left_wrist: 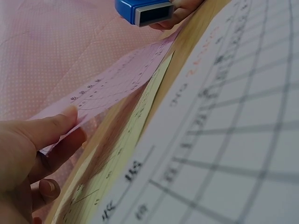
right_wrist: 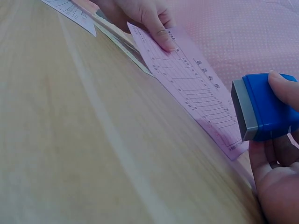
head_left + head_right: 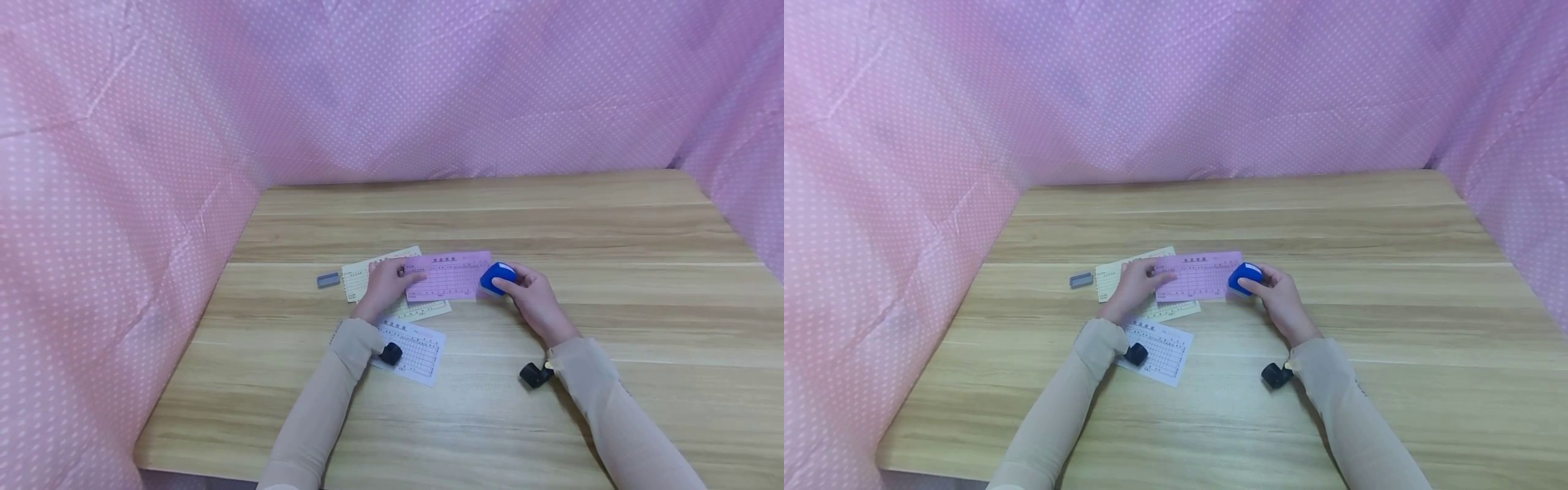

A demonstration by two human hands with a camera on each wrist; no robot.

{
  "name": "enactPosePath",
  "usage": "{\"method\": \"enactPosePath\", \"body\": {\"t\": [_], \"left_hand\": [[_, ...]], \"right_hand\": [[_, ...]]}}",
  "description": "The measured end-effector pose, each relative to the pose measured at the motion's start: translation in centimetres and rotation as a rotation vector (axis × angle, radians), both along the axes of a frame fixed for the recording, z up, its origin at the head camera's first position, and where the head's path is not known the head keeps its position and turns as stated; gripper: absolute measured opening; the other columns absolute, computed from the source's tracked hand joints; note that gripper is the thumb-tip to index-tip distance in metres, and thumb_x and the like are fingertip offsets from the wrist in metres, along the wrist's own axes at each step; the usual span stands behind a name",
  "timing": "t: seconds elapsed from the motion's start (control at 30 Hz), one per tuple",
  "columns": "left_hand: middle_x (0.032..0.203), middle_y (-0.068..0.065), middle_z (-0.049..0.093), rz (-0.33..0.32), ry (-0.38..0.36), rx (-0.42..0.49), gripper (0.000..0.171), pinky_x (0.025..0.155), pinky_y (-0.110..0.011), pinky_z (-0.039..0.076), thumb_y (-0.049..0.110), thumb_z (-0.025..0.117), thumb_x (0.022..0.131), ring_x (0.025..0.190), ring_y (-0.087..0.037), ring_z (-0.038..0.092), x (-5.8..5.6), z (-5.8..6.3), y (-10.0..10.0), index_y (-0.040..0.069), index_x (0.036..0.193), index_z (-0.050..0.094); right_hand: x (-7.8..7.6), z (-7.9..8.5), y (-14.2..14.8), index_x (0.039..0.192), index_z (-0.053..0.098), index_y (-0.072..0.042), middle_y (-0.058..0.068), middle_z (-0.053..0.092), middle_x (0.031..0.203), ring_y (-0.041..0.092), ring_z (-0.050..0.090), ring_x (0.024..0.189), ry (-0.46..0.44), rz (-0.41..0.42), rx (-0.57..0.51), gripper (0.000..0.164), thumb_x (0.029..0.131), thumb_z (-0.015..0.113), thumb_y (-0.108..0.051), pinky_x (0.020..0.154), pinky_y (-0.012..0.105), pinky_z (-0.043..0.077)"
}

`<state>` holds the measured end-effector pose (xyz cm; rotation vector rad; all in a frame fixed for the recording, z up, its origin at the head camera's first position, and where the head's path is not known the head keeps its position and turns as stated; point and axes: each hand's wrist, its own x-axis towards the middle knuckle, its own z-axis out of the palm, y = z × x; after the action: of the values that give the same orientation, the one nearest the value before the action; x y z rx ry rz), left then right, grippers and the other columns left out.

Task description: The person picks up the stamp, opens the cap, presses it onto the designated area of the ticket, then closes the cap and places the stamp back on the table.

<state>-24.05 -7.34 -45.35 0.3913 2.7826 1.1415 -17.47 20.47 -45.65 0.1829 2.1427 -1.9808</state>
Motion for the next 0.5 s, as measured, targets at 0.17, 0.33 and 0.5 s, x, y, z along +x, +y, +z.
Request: {"method": "enactPosePath", "body": {"t": [0.17, 0.33, 0.5], "left_hand": [[0.068, 0.005, 0.063, -0.001, -0.022, 0.074, 0.024, 0.108, -0.049, 0.021, 0.04, 0.071, 0.086, 0.07, -0.017, 0.052, -0.15, -0.09, -0.07, 0.02, 0.099, 0.072], [0.065, 0.004, 0.059, 0.004, -0.042, 0.12, 0.023, 0.105, -0.048, 0.024, 0.04, 0.071, 0.085, 0.067, -0.018, 0.048, -0.22, -0.21, -0.13, 0.019, 0.094, 0.073], [0.066, 0.005, 0.06, 0.006, -0.058, 0.16, 0.022, 0.104, -0.047, 0.025, 0.039, 0.072, 0.085, 0.066, -0.017, 0.047, -0.27, -0.36, -0.29, 0.018, 0.091, 0.072]], "right_hand": [[0.01, -0.08, -0.04, 0.144, 0.039, 0.0, 0.01, 0.046, 0.142, -0.001, 0.049, 0.114, 0.013, 0.0, -0.005, 0.067, 0.093, 0.064, -0.037, 0.096, 0.008, 0.043], [0.06, -0.2, -0.13, 0.14, 0.045, 0.001, 0.004, 0.054, 0.133, -0.002, 0.053, 0.11, 0.047, -0.02, -0.039, 0.066, 0.09, 0.069, -0.035, 0.091, 0.007, 0.045], [0.01, -0.21, -0.18, 0.141, 0.042, 0.002, 0.0, 0.054, 0.13, -0.004, 0.052, 0.109, 0.04, -0.019, -0.024, 0.067, 0.091, 0.067, -0.035, 0.091, 0.006, 0.044]]}}
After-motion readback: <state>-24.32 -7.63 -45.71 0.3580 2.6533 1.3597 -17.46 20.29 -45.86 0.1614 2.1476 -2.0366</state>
